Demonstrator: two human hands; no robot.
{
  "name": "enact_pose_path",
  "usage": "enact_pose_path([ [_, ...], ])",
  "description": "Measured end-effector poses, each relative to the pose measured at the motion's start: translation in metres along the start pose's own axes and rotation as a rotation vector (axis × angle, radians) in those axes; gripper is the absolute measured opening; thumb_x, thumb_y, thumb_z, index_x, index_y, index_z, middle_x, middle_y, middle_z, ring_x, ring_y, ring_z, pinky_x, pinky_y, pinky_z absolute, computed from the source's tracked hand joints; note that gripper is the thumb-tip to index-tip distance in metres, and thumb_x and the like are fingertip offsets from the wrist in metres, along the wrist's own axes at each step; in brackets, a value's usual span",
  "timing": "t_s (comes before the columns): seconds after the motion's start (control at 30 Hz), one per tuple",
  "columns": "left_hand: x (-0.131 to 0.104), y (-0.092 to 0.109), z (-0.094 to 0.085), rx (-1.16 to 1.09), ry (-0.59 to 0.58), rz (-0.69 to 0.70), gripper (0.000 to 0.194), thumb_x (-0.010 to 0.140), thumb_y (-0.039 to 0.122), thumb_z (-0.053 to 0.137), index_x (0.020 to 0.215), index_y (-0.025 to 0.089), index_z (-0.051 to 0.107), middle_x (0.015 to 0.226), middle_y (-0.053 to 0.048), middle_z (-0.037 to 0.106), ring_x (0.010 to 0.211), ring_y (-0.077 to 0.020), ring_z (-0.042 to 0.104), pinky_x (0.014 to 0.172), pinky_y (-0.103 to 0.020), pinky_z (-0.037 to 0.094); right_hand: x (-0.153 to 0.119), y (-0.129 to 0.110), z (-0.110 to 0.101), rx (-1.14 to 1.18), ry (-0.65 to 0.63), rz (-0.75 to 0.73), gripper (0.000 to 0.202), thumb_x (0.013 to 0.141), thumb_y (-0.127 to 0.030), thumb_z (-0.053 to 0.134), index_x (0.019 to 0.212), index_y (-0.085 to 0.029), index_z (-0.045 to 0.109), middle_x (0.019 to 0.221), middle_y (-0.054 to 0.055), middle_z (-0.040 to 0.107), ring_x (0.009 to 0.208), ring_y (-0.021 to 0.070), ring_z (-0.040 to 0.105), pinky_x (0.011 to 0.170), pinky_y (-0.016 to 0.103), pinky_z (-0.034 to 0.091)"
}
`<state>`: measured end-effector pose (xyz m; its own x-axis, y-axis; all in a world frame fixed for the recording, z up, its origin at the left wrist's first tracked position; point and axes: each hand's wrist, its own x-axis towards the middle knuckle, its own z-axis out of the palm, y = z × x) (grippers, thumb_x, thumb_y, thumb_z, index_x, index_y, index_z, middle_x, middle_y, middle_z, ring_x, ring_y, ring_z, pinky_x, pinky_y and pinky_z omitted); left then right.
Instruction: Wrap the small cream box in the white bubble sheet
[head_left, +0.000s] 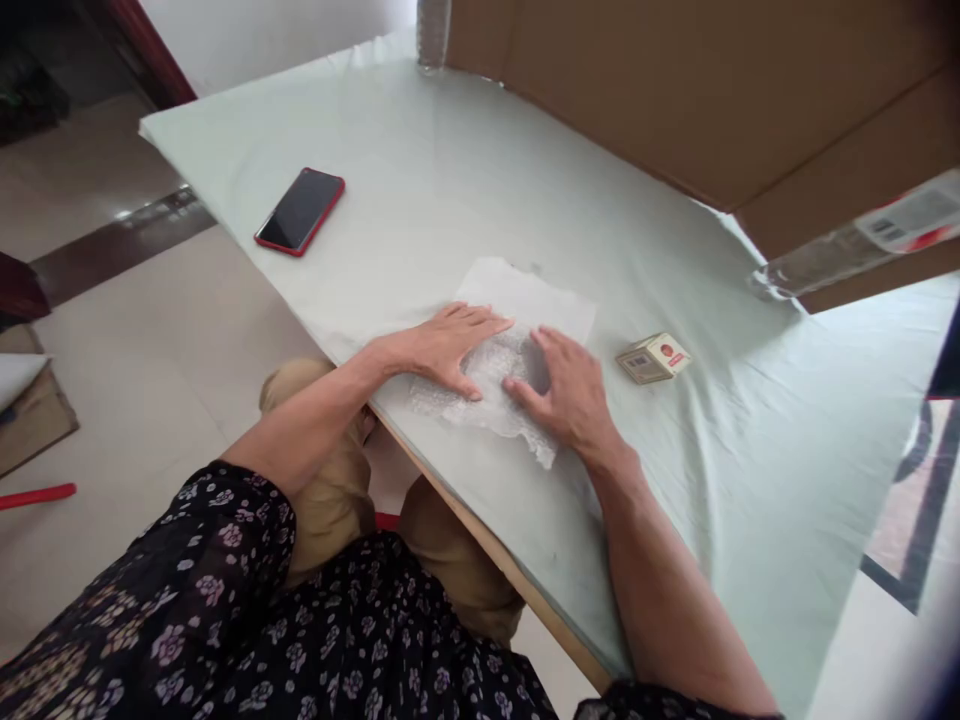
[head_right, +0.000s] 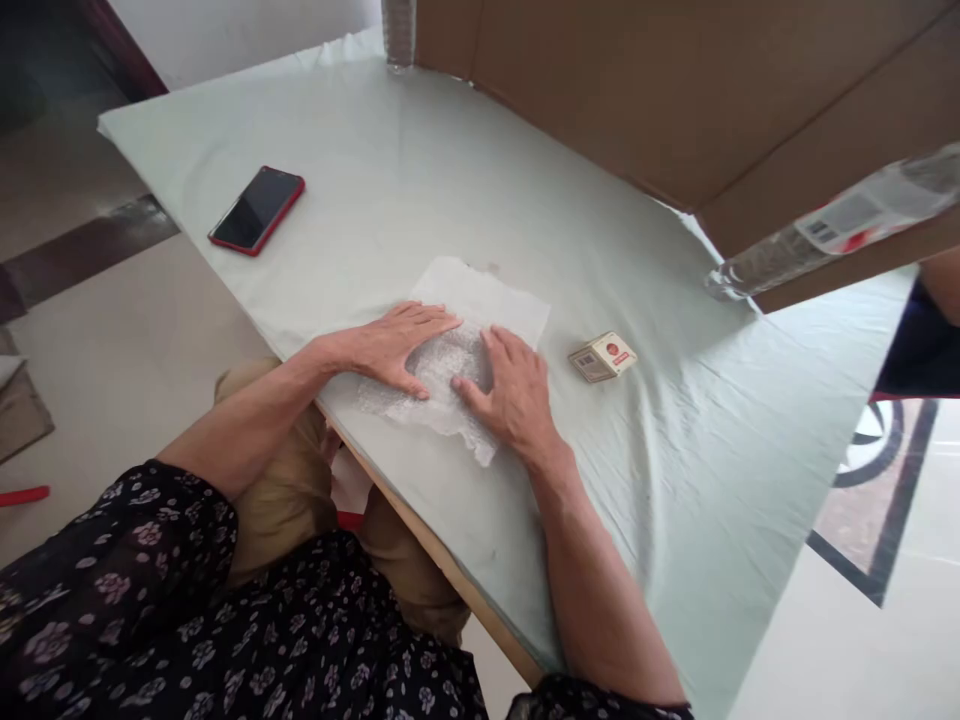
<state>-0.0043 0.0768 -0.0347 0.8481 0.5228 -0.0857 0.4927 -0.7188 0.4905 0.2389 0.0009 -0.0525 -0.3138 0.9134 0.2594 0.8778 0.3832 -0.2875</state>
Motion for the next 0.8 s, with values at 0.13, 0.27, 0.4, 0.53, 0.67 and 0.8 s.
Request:
enact_pose_path([
  [0.13,-0.003,0.005,-0.002,-0.007,0.037,-0.009,0.103,0.079,0.067,0.065,0.159,0.014,0.028,0.167,-0.017,0.032,0.156,-0.0358,0.022,0.127,-0.050,0.013,-0.005,-0.001,0.017,-0.020,-0.078,0.030,0.066,0.098,-0.061,0.044,0.148,-0.018,0.048,0.156,0.019,0.049,0.144,0.0381,0.044,0.114,0.059,0.037],
  [0.27,-0.007,0.009,-0.001,0.006,0.174,-0.057,0.084,0.087,0.060,0.058,0.155,0.016,0.037,0.164,-0.015,0.038,0.154,-0.0320,0.029,0.125,-0.046,0.019,-0.006,0.001,0.013,0.044,-0.054,0.029,0.068,0.096,-0.065,0.046,0.147,-0.020,0.049,0.156,0.019,0.049,0.144,0.0385,0.044,0.114,0.059,0.036],
  [0.4,-0.006,0.005,0.002,0.105,0.116,-0.093,0.081,0.086,0.058,0.060,0.152,0.015,0.042,0.162,-0.017,0.040,0.153,-0.0341,0.030,0.126,-0.048,0.018,-0.007,0.004,0.012,0.115,-0.045,0.036,0.065,0.094,-0.062,0.053,0.146,-0.023,0.051,0.156,0.017,0.050,0.145,0.0383,0.044,0.116,0.061,0.035],
  [0.53,-0.006,0.002,0.000,0.114,0.051,-0.095,0.088,0.084,0.062,0.062,0.155,0.015,0.038,0.165,-0.017,0.035,0.155,-0.0351,0.026,0.126,-0.049,0.017,-0.009,0.006,0.014,0.154,0.019,0.057,0.056,0.095,-0.056,0.055,0.141,-0.025,0.056,0.150,0.014,0.057,0.142,0.0347,0.049,0.117,0.059,0.036],
  [0.67,-0.008,0.003,-0.003,0.119,0.003,-0.122,0.096,0.083,0.065,0.063,0.158,0.013,0.035,0.168,-0.018,0.029,0.157,-0.0363,0.020,0.127,-0.049,0.012,-0.009,0.004,0.011,0.132,-0.010,0.070,0.056,0.094,-0.054,0.058,0.141,-0.023,0.057,0.153,0.014,0.055,0.144,0.0356,0.047,0.116,0.060,0.037],
  [0.8,-0.009,-0.002,-0.002,0.122,-0.009,-0.099,0.101,0.081,0.070,0.064,0.159,0.015,0.033,0.169,-0.017,0.027,0.157,-0.0360,0.018,0.128,-0.050,0.011,-0.009,0.009,0.005,0.144,-0.056,0.043,0.060,0.093,-0.057,0.059,0.141,-0.021,0.057,0.155,0.015,0.052,0.145,0.0349,0.046,0.118,0.058,0.036],
])
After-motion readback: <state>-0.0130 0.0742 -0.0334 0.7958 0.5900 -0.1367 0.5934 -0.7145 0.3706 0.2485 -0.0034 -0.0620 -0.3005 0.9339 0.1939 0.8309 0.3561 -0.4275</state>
